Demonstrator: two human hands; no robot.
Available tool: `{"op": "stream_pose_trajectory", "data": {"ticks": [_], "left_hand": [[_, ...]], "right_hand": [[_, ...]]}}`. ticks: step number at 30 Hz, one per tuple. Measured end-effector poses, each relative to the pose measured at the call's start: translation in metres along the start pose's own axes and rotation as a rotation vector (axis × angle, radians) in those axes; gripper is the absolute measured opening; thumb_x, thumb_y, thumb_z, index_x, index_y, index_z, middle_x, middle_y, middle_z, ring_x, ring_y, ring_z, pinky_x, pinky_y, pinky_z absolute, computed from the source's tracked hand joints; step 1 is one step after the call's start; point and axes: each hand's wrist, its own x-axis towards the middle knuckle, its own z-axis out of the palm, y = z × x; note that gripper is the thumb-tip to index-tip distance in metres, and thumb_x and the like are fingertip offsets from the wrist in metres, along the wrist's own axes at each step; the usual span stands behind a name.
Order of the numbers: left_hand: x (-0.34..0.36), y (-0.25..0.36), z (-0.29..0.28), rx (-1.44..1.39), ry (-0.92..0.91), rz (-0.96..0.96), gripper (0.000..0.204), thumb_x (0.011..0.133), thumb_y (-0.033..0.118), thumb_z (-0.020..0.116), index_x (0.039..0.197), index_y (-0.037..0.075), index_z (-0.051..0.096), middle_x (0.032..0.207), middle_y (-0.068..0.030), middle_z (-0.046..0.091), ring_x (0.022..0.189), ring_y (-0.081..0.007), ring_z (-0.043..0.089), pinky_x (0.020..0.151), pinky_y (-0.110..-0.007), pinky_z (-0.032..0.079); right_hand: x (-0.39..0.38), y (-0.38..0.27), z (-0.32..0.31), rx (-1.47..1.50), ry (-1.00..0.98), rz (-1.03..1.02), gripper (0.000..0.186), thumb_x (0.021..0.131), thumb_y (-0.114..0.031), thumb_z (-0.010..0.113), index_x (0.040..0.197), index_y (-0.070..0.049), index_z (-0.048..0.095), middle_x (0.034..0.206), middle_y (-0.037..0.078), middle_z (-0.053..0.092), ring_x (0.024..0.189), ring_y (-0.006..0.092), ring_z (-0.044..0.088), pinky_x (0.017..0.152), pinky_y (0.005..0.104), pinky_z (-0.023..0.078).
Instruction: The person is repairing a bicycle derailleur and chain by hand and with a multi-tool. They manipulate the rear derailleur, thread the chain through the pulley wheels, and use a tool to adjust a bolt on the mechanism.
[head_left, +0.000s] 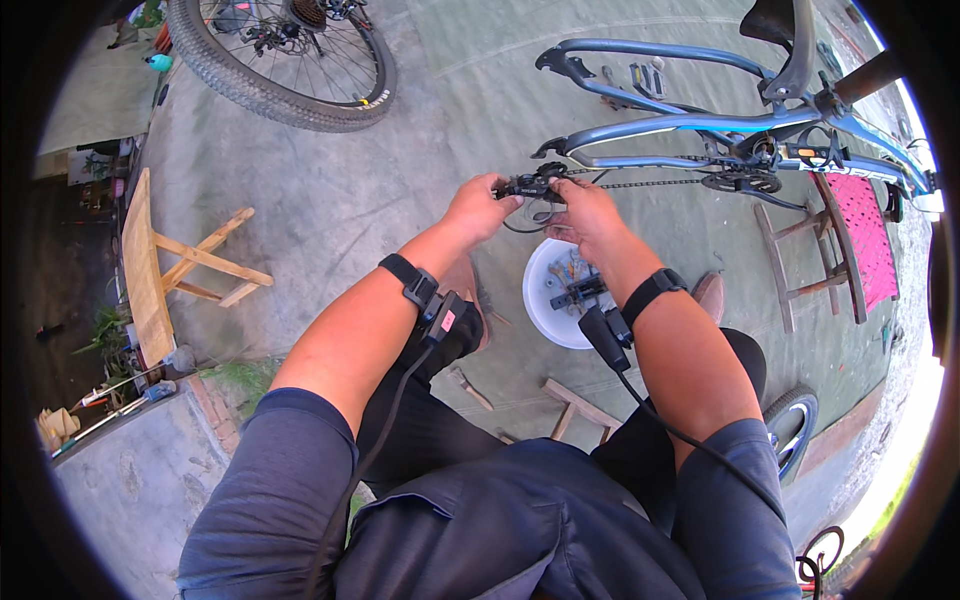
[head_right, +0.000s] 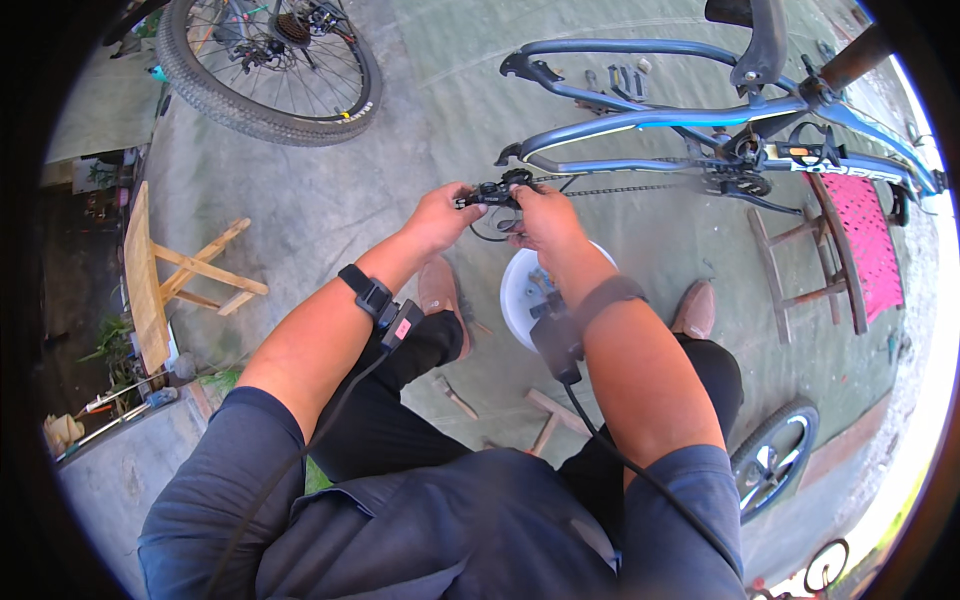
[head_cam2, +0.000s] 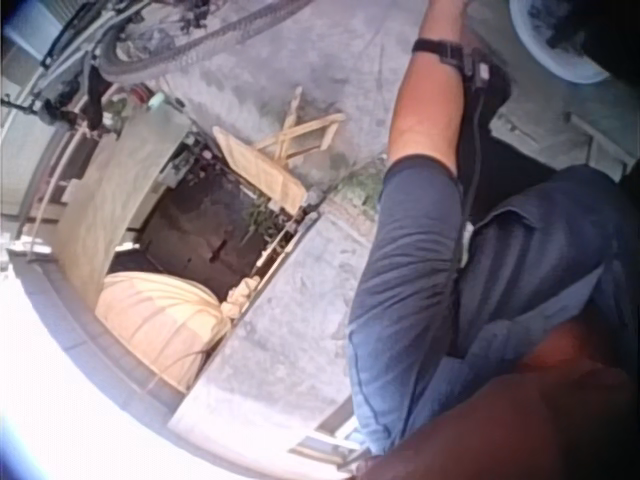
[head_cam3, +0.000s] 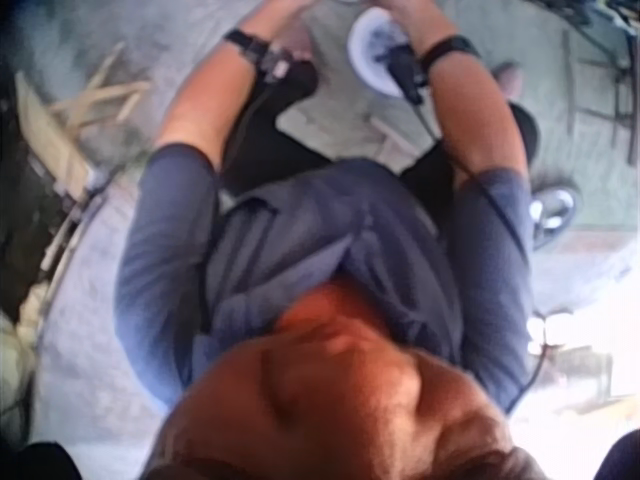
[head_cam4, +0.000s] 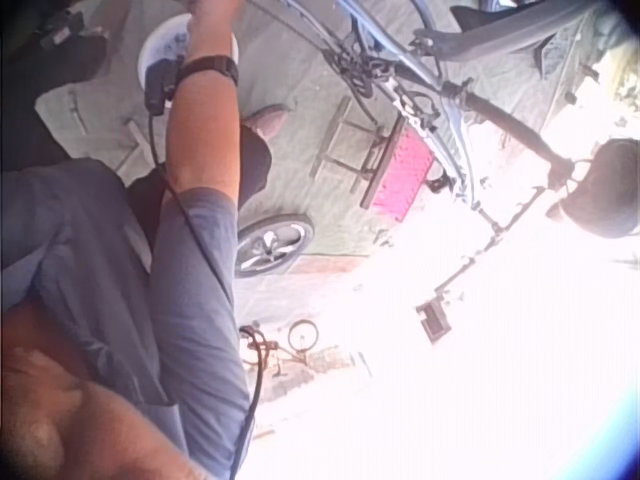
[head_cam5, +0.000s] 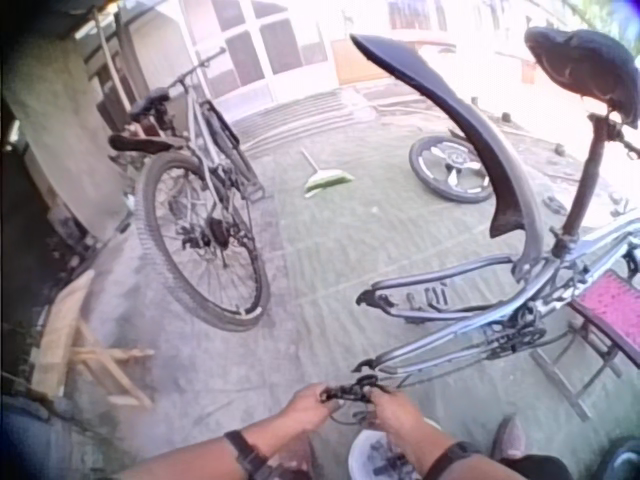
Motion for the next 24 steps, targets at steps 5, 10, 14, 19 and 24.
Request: {"op": "stream_pose_trajectory", "data": {"ticks": [5,10,14,19,24], "left_hand": [[-0.005,-0.005,-0.001,0.095,-0.009,-0.026,0.035,0.081,0.020,0.076,0.106,-0.001,0.063,0.095,-0.0146,0.068,0.085,-0.0197,0.062,0.076,-0.034,0.049],[-0.006,-0.004,-0.001,0.108,0.038,0.004,0.037,0.082,0.022,0.075,0.109,0.000,0.063,0.094,-0.0161,0.067,0.083,-0.0228,0.063,0.076,-0.035,0.049],[-0.002,0.002,-0.002,0.178,0.119,0.097,0.039,0.083,0.024,0.074,0.111,0.000,0.062,0.101,-0.0183,0.066,0.090,-0.0296,0.065,0.079,-0.038,0.050],[0.001,0.013,-0.004,0.174,0.084,0.074,0.038,0.084,0.024,0.071,0.113,0.001,0.062,0.112,-0.0188,0.062,0.102,-0.0343,0.061,0.087,-0.041,0.049],[0.005,0.017,-0.003,0.163,0.063,0.061,0.038,0.084,0.023,0.070,0.114,0.001,0.062,0.114,-0.0184,0.061,0.106,-0.0345,0.060,0.090,-0.041,0.048]], "right_hand": [[-0.004,0.004,0.003,-0.071,-0.026,0.007,0.029,0.093,-0.025,0.061,0.112,-0.002,0.060,0.097,0.009,0.060,0.073,0.0198,0.061,0.063,0.0347,0.054],[-0.007,0.003,0.005,-0.021,-0.006,-0.025,0.028,0.093,-0.024,0.062,0.111,-0.003,0.060,0.095,0.007,0.062,0.070,0.0193,0.061,0.063,0.0344,0.053],[-0.006,-0.002,0.003,0.061,-0.043,-0.039,0.027,0.093,-0.025,0.063,0.111,-0.005,0.061,0.100,0.006,0.064,0.072,0.0193,0.061,0.063,0.0342,0.053],[-0.003,-0.004,-0.001,0.070,-0.036,-0.037,0.027,0.095,-0.026,0.062,0.113,-0.006,0.059,0.101,0.006,0.064,0.074,0.0205,0.063,0.061,0.0346,0.053],[-0.006,-0.006,-0.004,0.046,-0.032,-0.022,0.029,0.096,-0.027,0.061,0.116,-0.006,0.058,0.104,0.006,0.063,0.077,0.0212,0.065,0.061,0.0346,0.053]]}}
